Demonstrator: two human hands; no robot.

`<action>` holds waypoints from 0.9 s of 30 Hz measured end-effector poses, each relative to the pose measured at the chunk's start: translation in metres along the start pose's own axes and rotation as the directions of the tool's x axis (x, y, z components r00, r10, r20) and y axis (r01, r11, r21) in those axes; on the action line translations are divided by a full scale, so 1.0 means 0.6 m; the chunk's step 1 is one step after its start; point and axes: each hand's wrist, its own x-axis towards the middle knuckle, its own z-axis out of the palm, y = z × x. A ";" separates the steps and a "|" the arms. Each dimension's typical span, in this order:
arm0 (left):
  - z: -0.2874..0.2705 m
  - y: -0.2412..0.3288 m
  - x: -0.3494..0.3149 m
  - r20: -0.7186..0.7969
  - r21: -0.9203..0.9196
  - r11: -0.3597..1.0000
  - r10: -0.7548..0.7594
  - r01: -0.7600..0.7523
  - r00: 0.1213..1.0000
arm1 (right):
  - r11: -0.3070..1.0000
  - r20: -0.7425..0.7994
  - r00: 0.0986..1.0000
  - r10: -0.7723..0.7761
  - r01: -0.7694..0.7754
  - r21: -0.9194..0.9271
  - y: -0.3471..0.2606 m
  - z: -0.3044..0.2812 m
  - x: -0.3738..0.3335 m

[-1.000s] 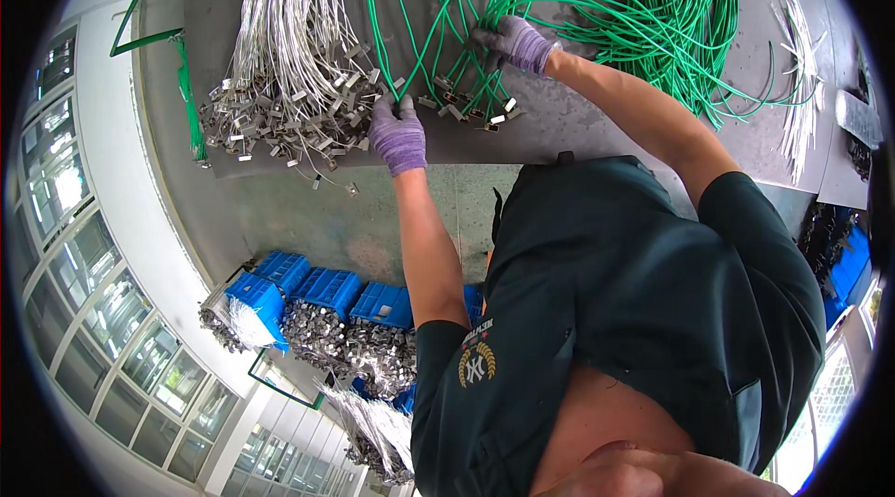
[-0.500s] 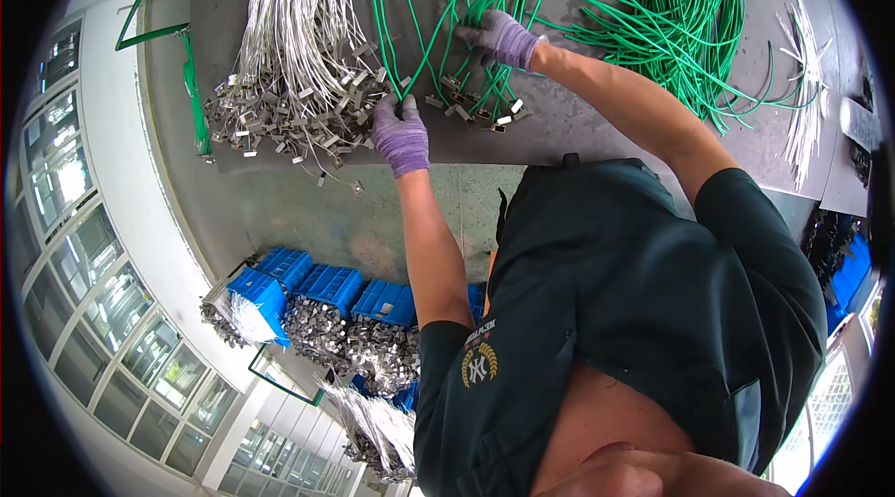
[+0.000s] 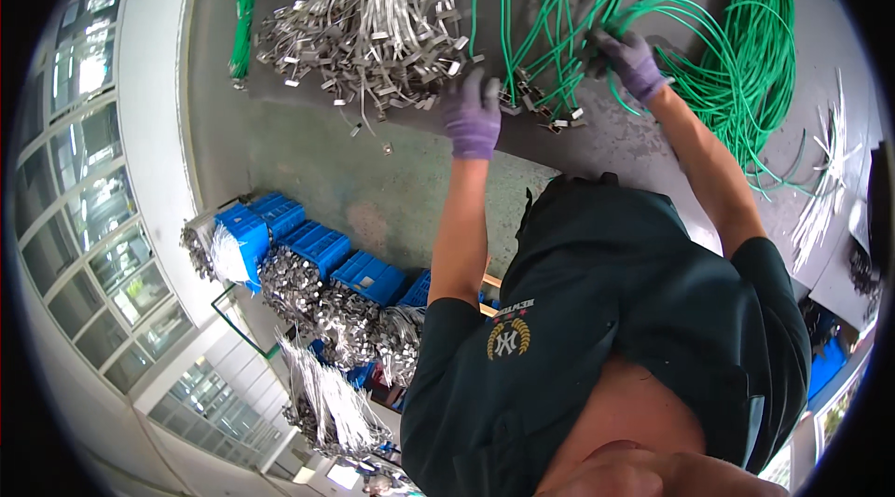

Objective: Sorting, untangling, and bundling large groups of green and silver electrical cables on an assembly table.

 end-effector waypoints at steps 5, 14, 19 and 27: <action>-0.082 -0.154 0.004 -0.193 0.105 0.912 -0.373 0.397 0.908 | 1.000 -0.035 0.999 -0.017 0.016 -0.011 0.017 -0.060 -0.039; -0.065 -0.308 0.057 0.091 0.389 0.764 -0.587 0.514 0.804 | 0.995 -0.068 0.995 0.070 -0.074 -0.067 0.024 -0.043 -0.094; -0.117 -0.326 0.051 0.211 0.283 0.809 -0.577 0.515 0.789 | 0.995 -0.052 0.997 0.064 -0.068 -0.070 0.008 -0.012 -0.097; -0.214 -0.339 -0.082 0.556 -0.543 0.322 -0.554 0.775 0.620 | 0.990 0.261 0.956 0.136 -0.122 -0.070 -0.007 0.133 -0.077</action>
